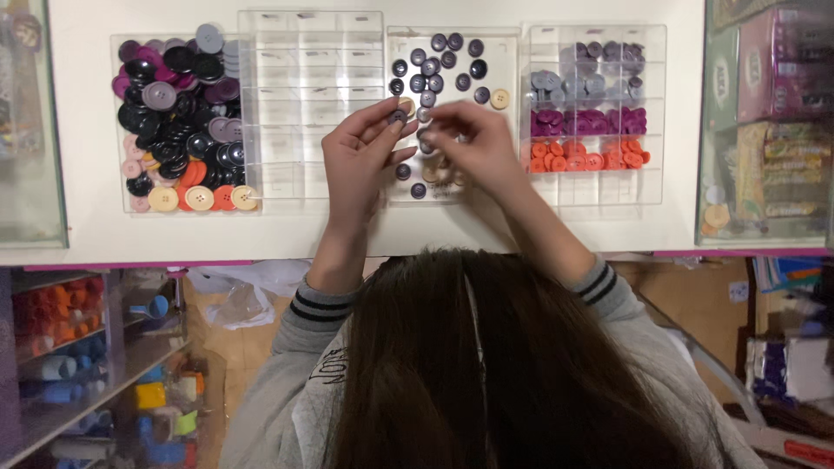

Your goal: The person sorts various buttons by hand from a central pile into the individual compartments of plastic storage containers.

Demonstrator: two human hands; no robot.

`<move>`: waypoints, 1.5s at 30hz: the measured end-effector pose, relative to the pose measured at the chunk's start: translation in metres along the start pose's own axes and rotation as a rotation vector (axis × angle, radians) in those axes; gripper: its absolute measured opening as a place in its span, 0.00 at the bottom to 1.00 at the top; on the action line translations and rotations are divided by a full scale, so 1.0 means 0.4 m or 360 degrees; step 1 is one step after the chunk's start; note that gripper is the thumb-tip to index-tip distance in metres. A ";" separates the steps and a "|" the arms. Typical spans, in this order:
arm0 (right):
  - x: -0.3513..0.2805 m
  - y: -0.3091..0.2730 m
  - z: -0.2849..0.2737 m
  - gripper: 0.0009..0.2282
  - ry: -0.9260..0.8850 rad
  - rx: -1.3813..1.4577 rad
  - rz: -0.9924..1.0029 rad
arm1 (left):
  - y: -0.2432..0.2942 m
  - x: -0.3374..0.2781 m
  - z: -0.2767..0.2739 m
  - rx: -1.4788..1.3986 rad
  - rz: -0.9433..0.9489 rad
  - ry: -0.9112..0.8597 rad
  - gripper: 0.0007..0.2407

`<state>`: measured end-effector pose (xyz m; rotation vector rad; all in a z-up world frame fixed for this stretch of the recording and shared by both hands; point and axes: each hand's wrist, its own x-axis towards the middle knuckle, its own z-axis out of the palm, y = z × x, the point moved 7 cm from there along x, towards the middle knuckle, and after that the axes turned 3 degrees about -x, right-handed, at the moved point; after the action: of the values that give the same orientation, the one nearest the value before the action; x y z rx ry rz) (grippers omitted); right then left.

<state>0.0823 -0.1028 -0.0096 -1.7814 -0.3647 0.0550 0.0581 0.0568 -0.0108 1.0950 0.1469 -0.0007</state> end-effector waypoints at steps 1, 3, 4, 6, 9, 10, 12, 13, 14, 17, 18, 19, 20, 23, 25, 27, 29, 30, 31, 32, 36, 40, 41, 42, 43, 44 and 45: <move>-0.016 -0.014 -0.024 0.10 0.0126 0.0410 0.0282 | 0.006 -0.003 0.016 0.0089 0.0007 -0.0045 0.10; -0.026 -0.013 -0.053 0.10 0.0236 0.0546 0.0364 | -0.009 0.000 0.040 0.0076 -0.0033 -0.0106 0.11; -0.032 -0.009 -0.070 0.10 0.0330 0.0682 0.0438 | -0.017 0.002 0.055 0.0059 -0.0063 -0.0154 0.11; -0.039 0.006 -0.094 0.10 0.0376 0.0692 0.0427 | -0.046 0.009 0.071 0.0029 -0.0109 -0.0223 0.12; -0.053 0.005 -0.122 0.10 0.0454 0.0724 0.0433 | -0.063 0.011 0.103 -0.0007 -0.0178 -0.0310 0.12; -0.058 0.003 -0.129 0.10 0.0486 0.0744 0.0449 | -0.065 0.010 0.113 -0.0014 -0.0197 -0.0329 0.12; -0.068 0.015 -0.140 0.10 0.0531 0.0768 0.0447 | -0.065 0.006 0.127 -0.0038 -0.0234 -0.0347 0.13; -0.071 0.019 -0.145 0.09 0.0558 0.0790 0.0438 | -0.064 0.005 0.134 -0.0066 -0.0258 -0.0353 0.14; -0.076 0.021 -0.150 0.09 0.0569 0.0792 0.0438 | -0.069 0.007 0.138 -0.0062 -0.0263 -0.0362 0.14; -0.085 0.015 -0.168 0.09 0.0615 0.0774 0.0399 | -0.079 0.012 0.154 -0.0053 -0.0250 -0.0413 0.13; -0.089 0.010 -0.172 0.08 0.0626 0.0784 0.0417 | -0.082 0.011 0.159 -0.0050 -0.0263 -0.0419 0.14; -0.092 0.006 -0.176 0.08 0.0637 0.0794 0.0437 | -0.084 0.010 0.165 -0.0046 -0.0278 -0.0424 0.14; -0.096 0.003 -0.180 0.08 0.0647 0.0795 0.0437 | -0.084 0.009 0.171 -0.0043 -0.0284 -0.0433 0.14; -0.105 0.005 -0.194 0.08 0.0695 0.0796 0.0453 | -0.083 0.005 0.188 -0.0046 -0.0314 -0.0466 0.14; -0.112 0.020 -0.203 0.08 0.0745 0.0849 0.0464 | -0.080 0.005 0.196 -0.0038 -0.0282 -0.0466 0.14; -0.113 0.027 -0.201 0.08 0.0744 0.0886 0.0461 | -0.079 0.006 0.202 0.0012 -0.0230 -0.0475 0.14; -0.114 0.042 -0.197 0.07 0.0742 0.0922 0.0458 | -0.082 0.006 0.207 0.0061 -0.0177 -0.0482 0.13; -0.114 0.053 -0.193 0.08 0.0727 0.0914 0.0470 | -0.082 0.006 0.210 0.0107 -0.0119 -0.0503 0.13; -0.114 0.064 -0.189 0.08 0.0710 0.0907 0.0482 | -0.083 0.005 0.214 0.0152 -0.0059 -0.0522 0.14; -0.114 0.064 -0.187 0.08 0.0709 0.0908 0.0482 | -0.090 0.006 0.212 0.0154 -0.0059 -0.0521 0.14; -0.114 0.074 -0.180 0.07 0.0709 0.0958 0.0484 | -0.092 0.009 0.212 0.0245 0.0102 -0.0520 0.13; -0.109 0.087 -0.174 0.08 0.0668 0.0992 0.0474 | -0.078 0.011 0.220 0.0265 0.0228 -0.0521 0.12; -0.110 0.087 -0.173 0.08 0.0665 0.0992 0.0475 | -0.076 0.011 0.219 0.0265 0.0229 -0.0519 0.12; -0.109 0.086 -0.173 0.08 0.0652 0.0974 0.0462 | -0.070 0.011 0.219 0.0309 0.0283 -0.0532 0.12; -0.108 0.084 -0.174 0.08 0.0639 0.0957 0.0449 | -0.064 0.011 0.221 0.0353 0.0337 -0.0544 0.12; -0.107 0.079 -0.175 0.08 0.0638 0.0956 0.0449 | -0.060 0.011 0.224 0.0353 0.0339 -0.0543 0.12; -0.106 0.071 -0.176 0.09 0.0632 0.0970 0.0423 | -0.055 0.009 0.227 0.0396 0.0360 -0.0550 0.12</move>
<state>0.0643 -0.1864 -0.0262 -1.1860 0.1691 -0.0023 0.0708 -0.0335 0.0100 1.3376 -0.2949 -0.0058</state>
